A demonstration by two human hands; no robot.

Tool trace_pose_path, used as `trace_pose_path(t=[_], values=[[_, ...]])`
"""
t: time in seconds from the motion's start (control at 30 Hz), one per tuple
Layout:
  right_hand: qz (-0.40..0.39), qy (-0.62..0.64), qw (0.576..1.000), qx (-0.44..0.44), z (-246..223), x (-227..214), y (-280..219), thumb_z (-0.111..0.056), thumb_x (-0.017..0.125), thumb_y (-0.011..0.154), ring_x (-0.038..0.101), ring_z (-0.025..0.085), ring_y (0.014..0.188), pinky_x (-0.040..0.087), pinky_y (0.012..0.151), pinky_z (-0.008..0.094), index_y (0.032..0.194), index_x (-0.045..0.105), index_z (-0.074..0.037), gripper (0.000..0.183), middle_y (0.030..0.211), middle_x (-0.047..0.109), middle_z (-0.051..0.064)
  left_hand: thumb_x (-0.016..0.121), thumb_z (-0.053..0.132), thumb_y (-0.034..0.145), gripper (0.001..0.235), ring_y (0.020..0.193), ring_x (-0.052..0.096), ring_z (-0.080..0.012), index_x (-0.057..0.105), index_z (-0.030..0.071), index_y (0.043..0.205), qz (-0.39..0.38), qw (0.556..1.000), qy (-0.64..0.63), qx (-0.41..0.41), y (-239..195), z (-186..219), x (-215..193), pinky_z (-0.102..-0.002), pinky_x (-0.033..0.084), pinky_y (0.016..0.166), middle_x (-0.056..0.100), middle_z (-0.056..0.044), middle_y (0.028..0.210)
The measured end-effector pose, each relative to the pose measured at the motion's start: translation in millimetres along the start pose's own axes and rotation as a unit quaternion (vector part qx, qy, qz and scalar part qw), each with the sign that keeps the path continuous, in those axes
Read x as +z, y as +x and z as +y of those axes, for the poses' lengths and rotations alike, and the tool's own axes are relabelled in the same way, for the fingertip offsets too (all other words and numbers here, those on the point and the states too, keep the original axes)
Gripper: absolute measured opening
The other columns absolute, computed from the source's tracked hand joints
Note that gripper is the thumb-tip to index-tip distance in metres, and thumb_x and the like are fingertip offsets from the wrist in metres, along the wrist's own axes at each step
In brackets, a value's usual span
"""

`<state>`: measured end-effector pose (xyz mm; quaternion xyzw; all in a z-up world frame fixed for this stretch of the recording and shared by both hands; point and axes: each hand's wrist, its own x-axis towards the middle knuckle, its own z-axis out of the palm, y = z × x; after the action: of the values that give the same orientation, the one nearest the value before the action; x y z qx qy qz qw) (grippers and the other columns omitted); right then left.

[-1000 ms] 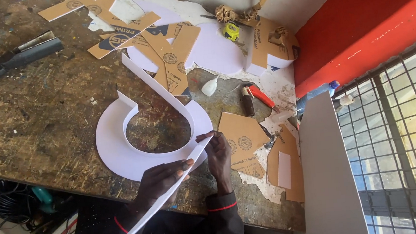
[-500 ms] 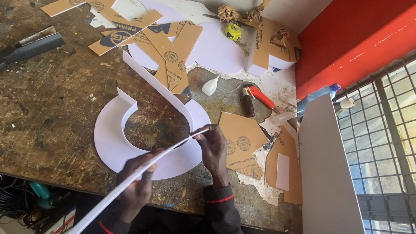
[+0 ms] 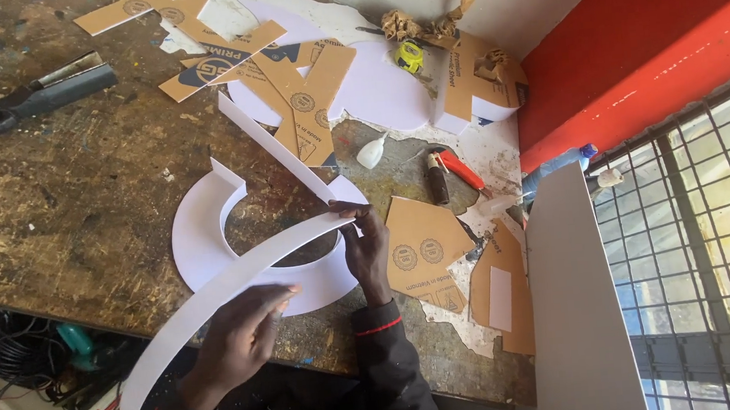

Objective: Assembling a 3D sign letter by gluing a side strip to a curved base cutout.

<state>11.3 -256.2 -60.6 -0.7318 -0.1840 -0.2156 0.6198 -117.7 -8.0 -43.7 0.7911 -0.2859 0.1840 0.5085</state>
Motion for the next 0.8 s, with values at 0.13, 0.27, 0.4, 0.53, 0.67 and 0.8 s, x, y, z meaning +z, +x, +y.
trace_pose_path(t=[0.13, 0.27, 0.4, 0.53, 0.67, 0.8], values=[[-0.004, -0.056, 0.998, -0.016, -12.3, 1.2, 3.0, -0.003, 0.069, 0.112, 0.082, 0.031, 0.125, 0.064, 0.108, 0.047, 0.112, 0.063, -0.015, 0.013, 0.127, 0.084, 0.012, 0.072, 0.018, 0.11, 0.053, 0.163, 0.052, -0.0344, 0.059, 0.01, 0.16, 0.022, 0.983, 0.175, 0.047, 53.2, 15.7, -12.7, -0.049, 0.044, 0.131, 0.061, -0.011, 0.17], [-0.015, -0.028, 0.999, -0.004, -12.1, 1.7, 6.0, -0.002, 0.079, 0.103, 0.083, 0.038, 0.121, 0.064, 0.105, 0.054, 0.107, 0.072, -0.003, 0.008, 0.113, 0.087, 0.019, 0.074, 0.01, 0.102, 0.05, 0.139, 0.069, -0.0345, 0.068, 0.009, 0.151, -0.067, 0.969, 0.233, -0.039, 61.5, -25.1, -2.6, -0.048, 0.056, 0.113, 0.072, -0.017, 0.146], [-0.07, -0.024, 0.997, 0.036, -33.0, -2.6, 13.9, -0.005, 0.084, 0.101, 0.077, 0.049, 0.128, 0.062, 0.106, 0.063, 0.139, 0.066, -0.001, 0.042, 0.129, 0.082, 0.026, 0.068, -0.002, 0.103, 0.044, 0.124, 0.08, -0.0271, 0.074, 0.015, 0.143, -0.081, 0.968, 0.228, -0.074, 56.7, -41.8, -4.5, -0.04, 0.066, 0.101, 0.08, -0.011, 0.133], [-0.177, -0.063, 0.981, 0.049, -47.5, -23.9, 24.0, -0.013, 0.095, 0.089, 0.047, 0.06, 0.156, 0.049, 0.122, 0.071, 0.156, 0.06, 0.002, 0.078, 0.154, 0.069, 0.03, 0.069, -0.006, 0.102, 0.046, 0.113, 0.084, -0.0301, 0.075, 0.01, 0.144, -0.021, 0.972, 0.194, -0.128, 45.3, -52.9, -25.2, -0.041, 0.069, 0.099, 0.083, -0.017, 0.124], [-0.326, -0.274, 0.905, -0.013, -20.7, -31.5, 7.3, -0.014, 0.094, 0.087, 0.051, 0.051, 0.156, 0.037, 0.131, 0.071, 0.125, 0.08, -0.007, 0.041, 0.139, 0.077, 0.019, 0.072, -0.004, 0.103, 0.043, 0.106, 0.085, -0.0289, 0.077, 0.008, 0.143, 0.044, 0.974, 0.191, -0.111, 45.8, -47.1, -46.5, -0.038, 0.07, 0.086, 0.086, -0.013, 0.118], [-0.317, -0.311, 0.865, -0.236, -1.7, -14.8, -23.9, -0.023, 0.083, 0.101, 0.082, 0.033, 0.12, 0.043, 0.13, 0.064, 0.094, 0.086, -0.011, 0.014, 0.096, 0.085, 0.011, 0.072, -0.005, 0.104, 0.042, 0.097, 0.085, -0.0327, 0.08, 0.01, 0.143, 0.094, 0.979, 0.165, -0.068, 41.2, -40.1, -48.9, -0.043, 0.071, 0.079, 0.086, -0.016, 0.111]])
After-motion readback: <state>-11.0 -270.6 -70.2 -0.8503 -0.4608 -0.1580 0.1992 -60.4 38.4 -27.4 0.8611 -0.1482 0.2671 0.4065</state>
